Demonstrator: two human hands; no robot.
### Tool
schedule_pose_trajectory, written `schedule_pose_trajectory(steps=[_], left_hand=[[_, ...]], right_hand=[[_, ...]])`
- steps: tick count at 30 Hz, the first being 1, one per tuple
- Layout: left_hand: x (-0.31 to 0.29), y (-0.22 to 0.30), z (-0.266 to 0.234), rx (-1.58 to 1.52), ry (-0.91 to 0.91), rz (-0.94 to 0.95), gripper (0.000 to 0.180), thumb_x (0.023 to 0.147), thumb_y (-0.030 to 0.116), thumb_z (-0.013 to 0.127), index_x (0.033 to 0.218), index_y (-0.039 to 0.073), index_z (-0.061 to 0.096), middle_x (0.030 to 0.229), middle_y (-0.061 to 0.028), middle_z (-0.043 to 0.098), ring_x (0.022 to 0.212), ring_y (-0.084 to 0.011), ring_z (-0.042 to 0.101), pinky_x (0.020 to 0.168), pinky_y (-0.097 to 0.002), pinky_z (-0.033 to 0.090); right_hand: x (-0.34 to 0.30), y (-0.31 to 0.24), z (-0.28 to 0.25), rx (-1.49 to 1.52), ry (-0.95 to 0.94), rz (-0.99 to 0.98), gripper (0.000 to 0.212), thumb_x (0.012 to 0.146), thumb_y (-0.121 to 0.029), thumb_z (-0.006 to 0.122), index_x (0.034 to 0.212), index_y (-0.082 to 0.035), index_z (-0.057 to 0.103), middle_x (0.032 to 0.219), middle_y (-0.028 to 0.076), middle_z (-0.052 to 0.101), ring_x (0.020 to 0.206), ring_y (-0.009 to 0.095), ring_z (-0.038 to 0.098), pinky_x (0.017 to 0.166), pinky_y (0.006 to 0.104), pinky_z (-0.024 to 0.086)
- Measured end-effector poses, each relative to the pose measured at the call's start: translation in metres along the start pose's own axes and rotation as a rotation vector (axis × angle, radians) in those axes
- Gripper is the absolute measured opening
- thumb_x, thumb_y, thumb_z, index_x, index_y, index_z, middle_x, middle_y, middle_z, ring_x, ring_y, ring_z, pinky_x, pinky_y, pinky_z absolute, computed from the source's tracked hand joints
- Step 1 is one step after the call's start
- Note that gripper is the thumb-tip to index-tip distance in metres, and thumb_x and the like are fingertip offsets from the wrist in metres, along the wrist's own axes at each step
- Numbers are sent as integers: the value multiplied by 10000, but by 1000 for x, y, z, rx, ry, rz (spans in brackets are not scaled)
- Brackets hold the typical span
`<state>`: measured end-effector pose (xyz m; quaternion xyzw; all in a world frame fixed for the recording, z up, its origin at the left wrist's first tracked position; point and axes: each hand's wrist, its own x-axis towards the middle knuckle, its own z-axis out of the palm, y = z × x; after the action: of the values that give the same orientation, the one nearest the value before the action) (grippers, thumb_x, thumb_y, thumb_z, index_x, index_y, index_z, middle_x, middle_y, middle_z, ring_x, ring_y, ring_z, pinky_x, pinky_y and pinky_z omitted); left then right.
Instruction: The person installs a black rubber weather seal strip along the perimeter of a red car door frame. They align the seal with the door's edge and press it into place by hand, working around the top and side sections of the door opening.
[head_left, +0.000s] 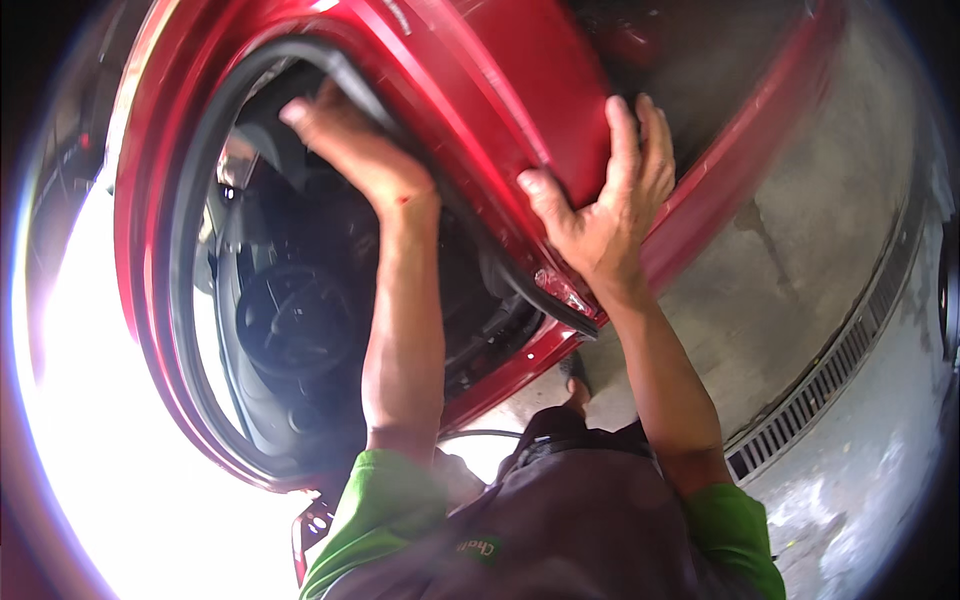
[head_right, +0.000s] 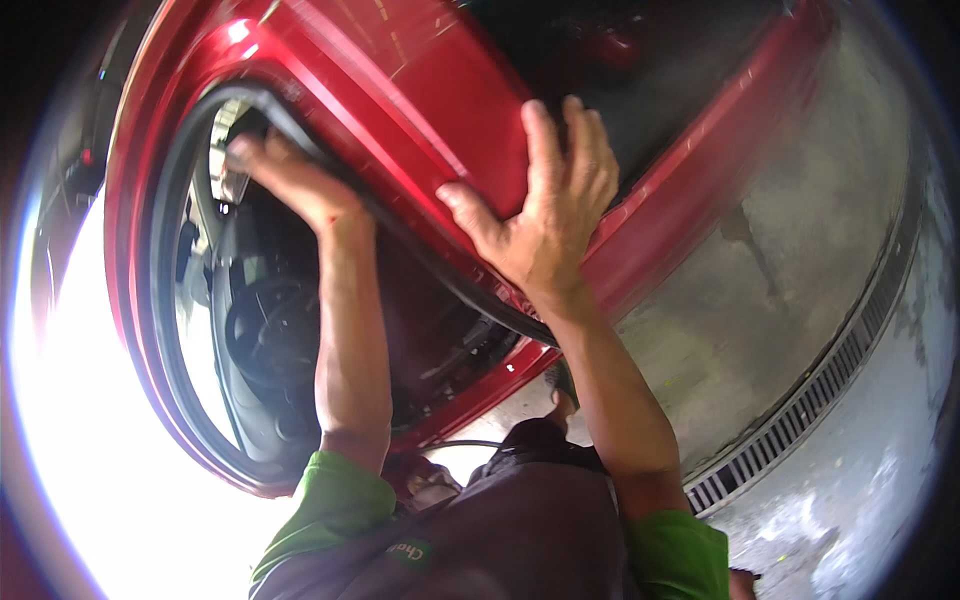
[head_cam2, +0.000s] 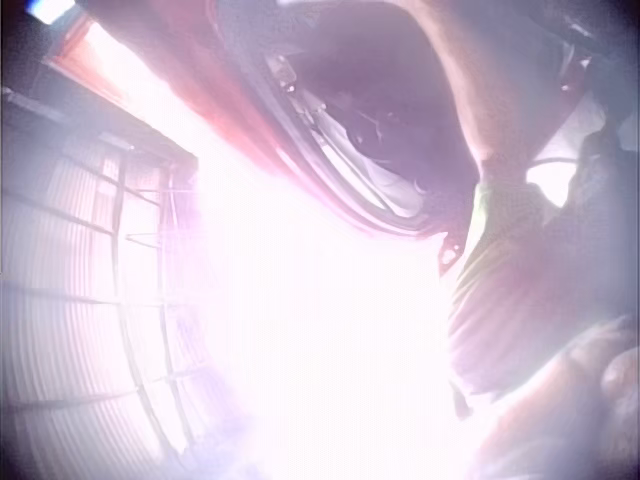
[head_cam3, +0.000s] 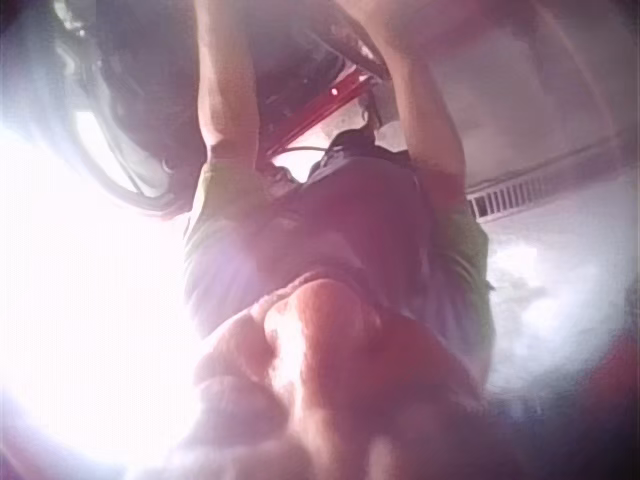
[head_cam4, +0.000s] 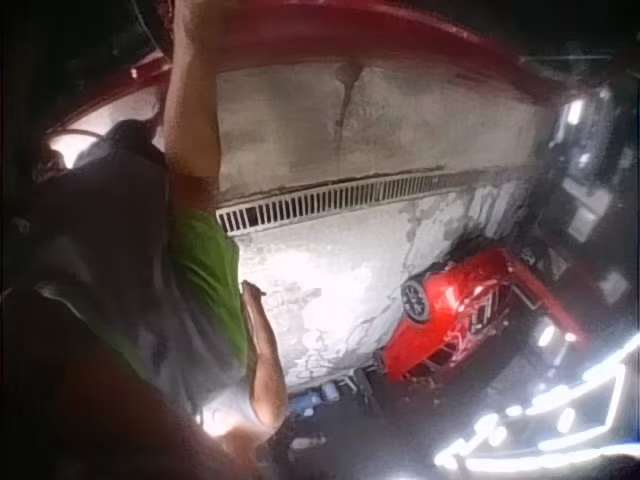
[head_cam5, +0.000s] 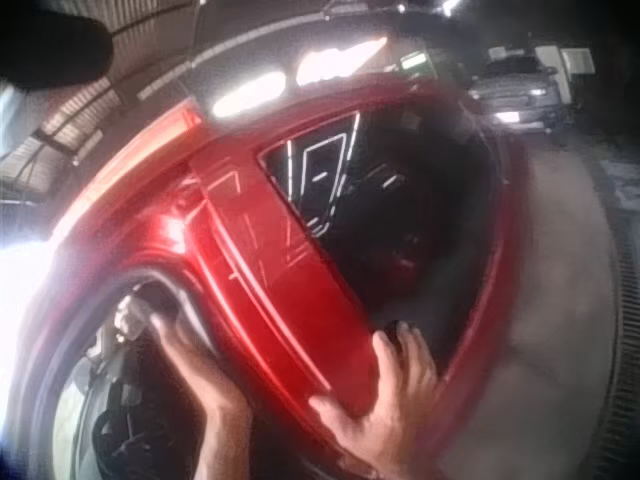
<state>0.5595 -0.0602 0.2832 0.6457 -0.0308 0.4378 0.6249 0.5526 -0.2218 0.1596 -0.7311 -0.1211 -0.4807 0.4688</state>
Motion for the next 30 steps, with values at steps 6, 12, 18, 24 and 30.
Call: schedule_pose_trajectory(steps=[6,12,18,24,30], left_hand=[[-155,-86,-29,379,-68,102,573,1152,329,199,1546,-64,336,1424,-291,470,1311,-350,467,1152,-433,328],[-279,-67,-63,596,-202,-182,597,1080,244,533,1575,-24,333,1366,-296,572,1217,-423,570,1073,-488,428],[-299,-47,-79,607,-253,-563,635,1028,310,625,1545,10,410,1248,-292,660,1121,-441,662,971,-489,517],[-372,-45,-158,620,-579,-820,521,999,355,613,1431,65,582,1234,-262,689,1126,-436,673,968,-500,519],[-619,-37,-332,997,-91,-1411,608,947,473,638,1179,-86,690,1177,-310,702,1169,-423,669,990,-466,528]], right_hand=[[1,1,-10,-21,-32,-3,965,858,-635,750,1552,-68,394,1535,301,391,1421,489,362,1124,625,313],[-1,-2,-10,-51,-40,0,952,880,-614,738,1559,-54,373,1562,301,374,1447,476,351,1142,613,305],[-5,-1,-8,-68,-14,-76,941,903,-633,701,1555,-38,375,1542,297,403,1418,474,390,1118,608,327],[-4,3,-16,-92,-5,-107,919,898,-616,713,1534,-36,391,1523,306,420,1410,485,403,1104,621,339],[-6,-2,-14,-96,9,-126,898,922,-627,682,1533,-33,398,1492,300,456,1376,472,449,1095,611,365]])
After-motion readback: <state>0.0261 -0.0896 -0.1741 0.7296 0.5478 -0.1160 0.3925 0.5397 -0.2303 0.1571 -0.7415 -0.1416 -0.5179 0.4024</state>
